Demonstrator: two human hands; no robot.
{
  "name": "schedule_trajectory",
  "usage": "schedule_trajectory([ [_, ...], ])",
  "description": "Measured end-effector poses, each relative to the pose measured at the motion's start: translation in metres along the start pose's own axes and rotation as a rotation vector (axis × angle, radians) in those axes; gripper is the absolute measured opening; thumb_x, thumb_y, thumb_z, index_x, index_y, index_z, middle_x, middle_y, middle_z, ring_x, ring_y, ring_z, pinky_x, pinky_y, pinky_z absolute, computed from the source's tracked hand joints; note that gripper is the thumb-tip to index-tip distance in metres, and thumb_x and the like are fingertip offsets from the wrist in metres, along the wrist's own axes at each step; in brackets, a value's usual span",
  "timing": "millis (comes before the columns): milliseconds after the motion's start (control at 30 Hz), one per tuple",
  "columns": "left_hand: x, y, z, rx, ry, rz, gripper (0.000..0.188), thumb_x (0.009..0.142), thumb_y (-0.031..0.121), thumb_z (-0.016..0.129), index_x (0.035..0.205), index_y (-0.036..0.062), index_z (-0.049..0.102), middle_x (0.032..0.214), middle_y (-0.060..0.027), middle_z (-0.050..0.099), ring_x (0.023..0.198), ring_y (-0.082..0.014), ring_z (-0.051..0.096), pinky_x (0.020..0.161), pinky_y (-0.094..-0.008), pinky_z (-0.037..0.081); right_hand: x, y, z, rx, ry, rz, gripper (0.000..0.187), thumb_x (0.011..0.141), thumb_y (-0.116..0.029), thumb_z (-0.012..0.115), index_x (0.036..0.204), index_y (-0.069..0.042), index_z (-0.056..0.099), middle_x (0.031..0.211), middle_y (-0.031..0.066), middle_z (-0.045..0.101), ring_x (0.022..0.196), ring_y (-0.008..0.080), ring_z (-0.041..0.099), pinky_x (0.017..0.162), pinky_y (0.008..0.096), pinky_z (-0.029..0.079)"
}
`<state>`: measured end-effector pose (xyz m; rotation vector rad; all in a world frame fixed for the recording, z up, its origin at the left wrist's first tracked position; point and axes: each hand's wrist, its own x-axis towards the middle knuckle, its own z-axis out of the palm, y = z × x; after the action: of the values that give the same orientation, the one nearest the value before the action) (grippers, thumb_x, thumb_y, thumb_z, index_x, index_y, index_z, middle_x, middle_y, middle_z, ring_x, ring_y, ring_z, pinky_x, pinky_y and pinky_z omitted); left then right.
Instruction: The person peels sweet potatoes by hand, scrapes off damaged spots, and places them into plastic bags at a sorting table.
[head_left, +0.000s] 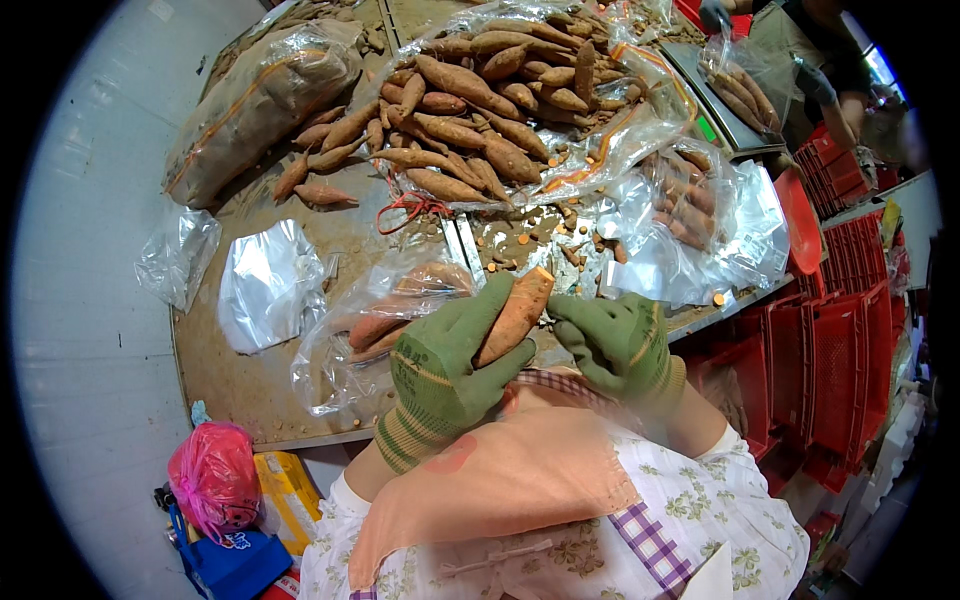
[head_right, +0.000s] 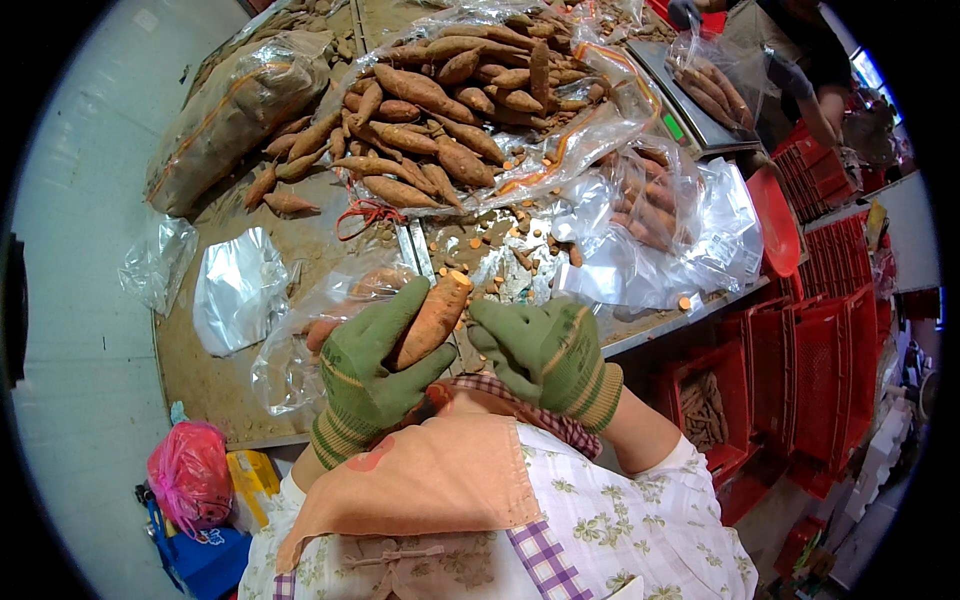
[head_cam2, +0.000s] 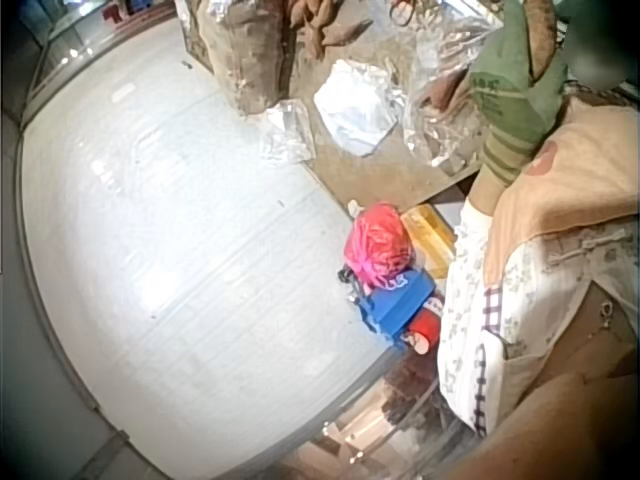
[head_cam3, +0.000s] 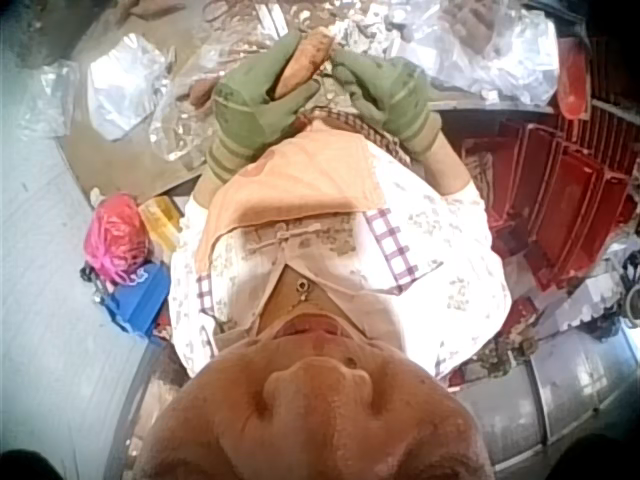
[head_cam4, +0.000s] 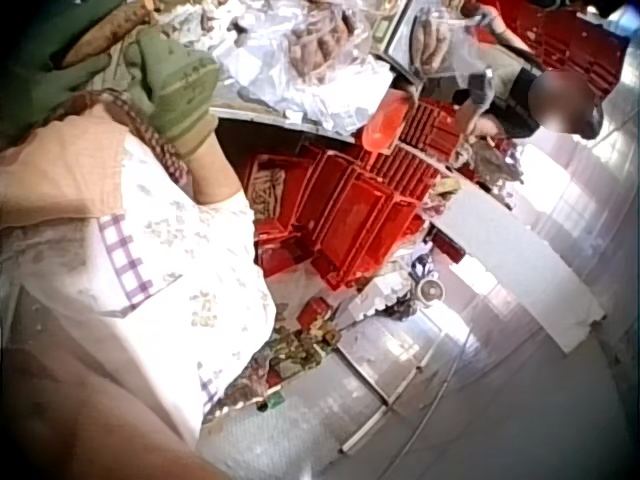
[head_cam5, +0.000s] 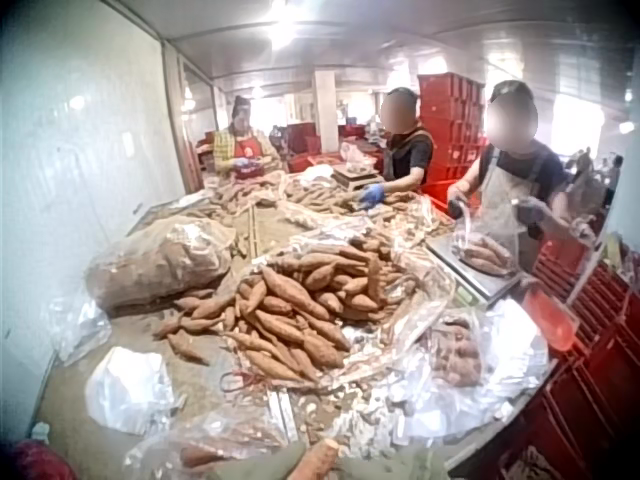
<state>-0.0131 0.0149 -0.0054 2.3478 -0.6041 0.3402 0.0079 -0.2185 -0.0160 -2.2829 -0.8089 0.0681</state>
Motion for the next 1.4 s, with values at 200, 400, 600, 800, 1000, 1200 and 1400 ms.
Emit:
schedule_trajectory([
  [200, 0.003, 0.001, -0.003, 0.049, -0.010, 0.096, 0.060, 0.073, 0.018, 0.085, 0.125, -0.0046, 0.064, 0.106, -0.0204, 0.071, 0.089, -0.0342, 0.070, 0.077, -0.0414, 0.055, -0.003, 0.009, 0.009, -0.100, 0.162, 0.011, 0.050, 0.074, -0.014, 0.071, 0.123, -0.009, 0.063, 0.086, 0.0067, 0.068, 0.067, 0.0286, 0.067, 0.057, 0.0401, 0.050],
  [400, -0.002, -0.002, 0.001, 0.023, -0.008, 0.083, 0.031, 0.075, 0.018, 0.081, 0.104, 0.0089, 0.077, 0.124, -0.0215, 0.066, 0.090, -0.0344, 0.068, 0.071, -0.0442, 0.056, -0.003, 0.006, 0.002, -0.050, 0.010, -0.023, 0.052, 0.073, -0.015, 0.072, 0.124, -0.008, 0.062, 0.087, 0.0071, 0.069, 0.068, 0.0294, 0.066, 0.057, 0.0410, 0.049],
  [600, 0.003, 0.001, -0.002, 0.050, 0.000, 0.093, 0.060, 0.073, 0.018, 0.085, 0.125, -0.0042, 0.065, 0.103, -0.0199, 0.070, 0.086, -0.0338, 0.070, 0.076, -0.0412, 0.055, -0.005, 0.007, 0.005, -0.064, 0.074, -0.036, 0.057, 0.073, -0.014, 0.072, 0.129, -0.009, 0.059, 0.085, 0.0051, 0.069, 0.071, 0.0279, 0.066, 0.059, 0.0412, 0.049],
  [800, 0.003, 0.003, -0.002, 0.043, -0.009, 0.048, 0.066, 0.073, 0.018, 0.085, 0.129, -0.0072, 0.062, 0.099, -0.0201, 0.071, 0.085, -0.0343, 0.070, 0.077, -0.0407, 0.054, -0.006, 0.011, 0.011, -0.073, 0.096, -0.034, 0.056, 0.074, -0.014, 0.071, 0.128, -0.009, 0.060, 0.082, 0.0062, 0.067, 0.068, 0.0289, 0.066, 0.059, 0.0419, 0.048],
  [1000, -0.002, 0.000, 0.001, -0.049, -0.046, -0.138, 0.067, 0.072, 0.018, 0.085, 0.129, -0.0077, 0.062, 0.102, -0.0211, 0.071, 0.086, -0.0353, 0.070, 0.077, -0.0414, 0.054, -0.005, 0.015, 0.012, 0.119, 0.010, -0.180, 0.043, 0.075, -0.014, 0.070, 0.117, -0.010, 0.066, 0.080, 0.0103, 0.066, 0.064, 0.0324, 0.064, 0.058, 0.0428, 0.049],
  [1200, -0.003, -0.003, 0.003, -0.052, -0.034, -0.106, 0.066, 0.072, 0.017, 0.084, 0.129, -0.0073, 0.062, 0.101, -0.0203, 0.071, 0.086, -0.0358, 0.069, 0.078, -0.0414, 0.054, -0.003, 0.013, 0.014, 0.070, 0.185, -0.067, 0.037, 0.077, -0.015, 0.069, 0.113, -0.011, 0.066, 0.083, 0.0093, 0.068, 0.065, 0.0318, 0.064, 0.058, 0.0411, 0.050],
  [1400, 0.003, 0.000, 0.001, 0.059, 0.046, 0.126, 0.063, 0.077, 0.024, 0.082, 0.130, -0.0027, 0.062, 0.097, -0.0221, 0.069, 0.081, -0.0379, 0.068, 0.071, -0.0453, 0.054, -0.002, 0.003, 0.002, -0.007, -0.039, -0.045, 0.033, 0.075, -0.016, 0.070, 0.108, -0.012, 0.063, 0.082, 0.0091, 0.065, 0.067, 0.0328, 0.064, 0.057, 0.0406, 0.049],
])
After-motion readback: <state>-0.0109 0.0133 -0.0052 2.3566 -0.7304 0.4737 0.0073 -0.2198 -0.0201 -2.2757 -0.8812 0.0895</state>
